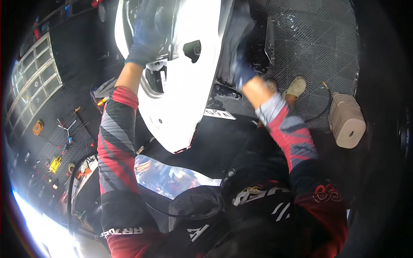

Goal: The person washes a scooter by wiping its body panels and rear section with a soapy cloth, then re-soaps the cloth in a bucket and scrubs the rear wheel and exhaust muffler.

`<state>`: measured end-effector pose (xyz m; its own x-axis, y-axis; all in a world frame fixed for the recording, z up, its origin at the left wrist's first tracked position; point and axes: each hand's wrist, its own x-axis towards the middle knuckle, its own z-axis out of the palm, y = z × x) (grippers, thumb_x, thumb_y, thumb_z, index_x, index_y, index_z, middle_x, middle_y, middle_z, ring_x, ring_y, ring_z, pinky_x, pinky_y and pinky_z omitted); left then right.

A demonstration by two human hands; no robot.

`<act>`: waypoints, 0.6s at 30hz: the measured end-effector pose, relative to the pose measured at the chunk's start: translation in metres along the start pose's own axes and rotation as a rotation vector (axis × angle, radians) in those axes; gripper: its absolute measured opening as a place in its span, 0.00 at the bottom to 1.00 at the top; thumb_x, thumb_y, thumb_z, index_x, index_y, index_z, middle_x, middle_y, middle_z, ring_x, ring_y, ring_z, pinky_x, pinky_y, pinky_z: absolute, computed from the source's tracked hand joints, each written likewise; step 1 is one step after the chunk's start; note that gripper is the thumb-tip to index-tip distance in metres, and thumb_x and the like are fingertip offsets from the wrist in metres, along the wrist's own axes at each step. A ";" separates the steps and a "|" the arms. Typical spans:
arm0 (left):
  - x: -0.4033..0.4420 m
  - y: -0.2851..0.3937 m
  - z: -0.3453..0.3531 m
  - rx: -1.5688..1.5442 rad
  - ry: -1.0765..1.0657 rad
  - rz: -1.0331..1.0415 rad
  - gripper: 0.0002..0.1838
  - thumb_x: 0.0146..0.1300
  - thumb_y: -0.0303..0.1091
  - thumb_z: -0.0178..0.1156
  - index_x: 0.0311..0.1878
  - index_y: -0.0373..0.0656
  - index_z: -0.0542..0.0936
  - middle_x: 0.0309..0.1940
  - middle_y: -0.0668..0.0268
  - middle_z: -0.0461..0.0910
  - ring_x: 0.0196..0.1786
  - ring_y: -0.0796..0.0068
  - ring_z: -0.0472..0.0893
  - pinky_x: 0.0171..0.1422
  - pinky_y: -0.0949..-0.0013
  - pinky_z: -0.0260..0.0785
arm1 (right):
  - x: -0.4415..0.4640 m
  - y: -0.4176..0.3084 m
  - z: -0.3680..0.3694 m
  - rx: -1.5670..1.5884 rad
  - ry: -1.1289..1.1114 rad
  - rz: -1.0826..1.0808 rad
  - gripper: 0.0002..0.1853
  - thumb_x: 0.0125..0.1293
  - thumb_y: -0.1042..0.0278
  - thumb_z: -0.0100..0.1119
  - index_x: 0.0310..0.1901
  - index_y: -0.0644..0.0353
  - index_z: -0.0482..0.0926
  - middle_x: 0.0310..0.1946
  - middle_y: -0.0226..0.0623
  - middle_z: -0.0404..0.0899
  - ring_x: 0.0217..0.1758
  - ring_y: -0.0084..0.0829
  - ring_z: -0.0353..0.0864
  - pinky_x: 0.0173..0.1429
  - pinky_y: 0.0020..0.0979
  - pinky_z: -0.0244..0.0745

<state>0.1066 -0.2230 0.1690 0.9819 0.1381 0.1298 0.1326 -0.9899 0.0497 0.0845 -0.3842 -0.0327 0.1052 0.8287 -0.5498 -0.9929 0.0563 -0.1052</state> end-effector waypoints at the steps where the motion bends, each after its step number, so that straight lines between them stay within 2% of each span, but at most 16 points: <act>1: 0.007 0.013 -0.008 -0.050 -0.024 -0.032 0.24 0.68 0.36 0.47 0.65 0.37 0.70 0.66 0.51 0.68 0.73 0.51 0.62 0.79 0.51 0.43 | -0.020 0.007 -0.001 0.000 0.026 0.010 0.25 0.74 0.53 0.44 0.66 0.60 0.64 0.59 0.38 0.71 0.63 0.34 0.70 0.67 0.35 0.67; 3: 0.018 0.022 -0.016 -0.070 -0.024 -0.034 0.24 0.68 0.36 0.46 0.65 0.37 0.70 0.66 0.52 0.70 0.72 0.52 0.62 0.78 0.52 0.45 | -0.056 0.016 -0.008 0.001 0.067 0.025 0.24 0.75 0.55 0.45 0.65 0.60 0.65 0.58 0.39 0.72 0.63 0.35 0.71 0.67 0.36 0.68; 6: 0.000 0.004 -0.007 -0.086 0.006 -0.084 0.24 0.66 0.35 0.48 0.64 0.37 0.70 0.65 0.47 0.69 0.71 0.48 0.63 0.77 0.53 0.47 | -0.101 0.015 -0.030 0.018 0.118 0.014 0.22 0.75 0.57 0.45 0.64 0.61 0.66 0.57 0.40 0.73 0.62 0.35 0.72 0.66 0.36 0.69; 8: -0.004 0.006 -0.011 -0.098 -0.036 -0.191 0.24 0.66 0.34 0.49 0.64 0.36 0.70 0.64 0.45 0.69 0.70 0.46 0.63 0.77 0.52 0.49 | -0.121 -0.006 -0.037 -0.015 0.120 -0.048 0.22 0.75 0.58 0.46 0.64 0.61 0.67 0.56 0.40 0.74 0.61 0.36 0.73 0.66 0.36 0.69; 10: -0.005 0.002 -0.011 -0.105 0.015 -0.149 0.24 0.66 0.35 0.50 0.63 0.37 0.70 0.63 0.46 0.69 0.68 0.45 0.65 0.76 0.52 0.51 | -0.129 -0.039 -0.028 -0.188 0.044 -0.177 0.21 0.75 0.60 0.46 0.63 0.62 0.67 0.55 0.41 0.75 0.60 0.37 0.73 0.65 0.37 0.70; 11: -0.012 -0.001 -0.008 -0.045 0.044 -0.158 0.23 0.66 0.35 0.50 0.63 0.37 0.71 0.63 0.47 0.70 0.68 0.46 0.65 0.75 0.52 0.51 | -0.131 -0.058 -0.014 -0.378 -0.027 -0.266 0.20 0.75 0.61 0.46 0.63 0.62 0.68 0.55 0.41 0.75 0.60 0.37 0.74 0.65 0.37 0.70; 12: -0.018 -0.002 -0.006 0.012 0.071 -0.171 0.23 0.67 0.36 0.51 0.63 0.38 0.71 0.63 0.48 0.70 0.68 0.48 0.65 0.75 0.53 0.51 | -0.127 -0.080 0.014 -0.918 -0.163 -0.447 0.20 0.74 0.60 0.49 0.60 0.63 0.70 0.53 0.41 0.77 0.60 0.38 0.74 0.66 0.38 0.69; 14: -0.015 0.000 -0.012 -0.055 0.088 -0.198 0.23 0.67 0.36 0.51 0.64 0.40 0.71 0.64 0.50 0.70 0.68 0.50 0.66 0.75 0.53 0.52 | -0.118 -0.114 0.061 -1.779 -0.301 -0.996 0.19 0.70 0.59 0.53 0.55 0.63 0.75 0.51 0.42 0.78 0.59 0.40 0.75 0.67 0.42 0.66; 16: -0.018 0.000 -0.014 -0.052 0.090 -0.244 0.23 0.68 0.36 0.51 0.65 0.42 0.70 0.64 0.51 0.69 0.68 0.51 0.66 0.74 0.53 0.53 | -0.114 -0.117 0.103 -2.219 -0.274 -0.909 0.17 0.50 0.57 0.65 0.36 0.61 0.81 0.43 0.46 0.78 0.52 0.43 0.77 0.58 0.46 0.69; 18: -0.026 -0.006 -0.007 -0.074 0.086 -0.305 0.23 0.68 0.37 0.52 0.65 0.43 0.70 0.65 0.51 0.69 0.68 0.51 0.66 0.74 0.54 0.54 | -0.086 -0.086 0.105 -2.566 -0.294 -1.346 0.17 0.49 0.55 0.62 0.36 0.60 0.82 0.42 0.45 0.78 0.53 0.43 0.76 0.57 0.50 0.68</act>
<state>0.0790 -0.2200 0.1726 0.8831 0.4329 0.1808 0.4054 -0.8981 0.1705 0.1547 -0.4019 0.1107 -0.0580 0.9270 0.3706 0.9825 0.1189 -0.1435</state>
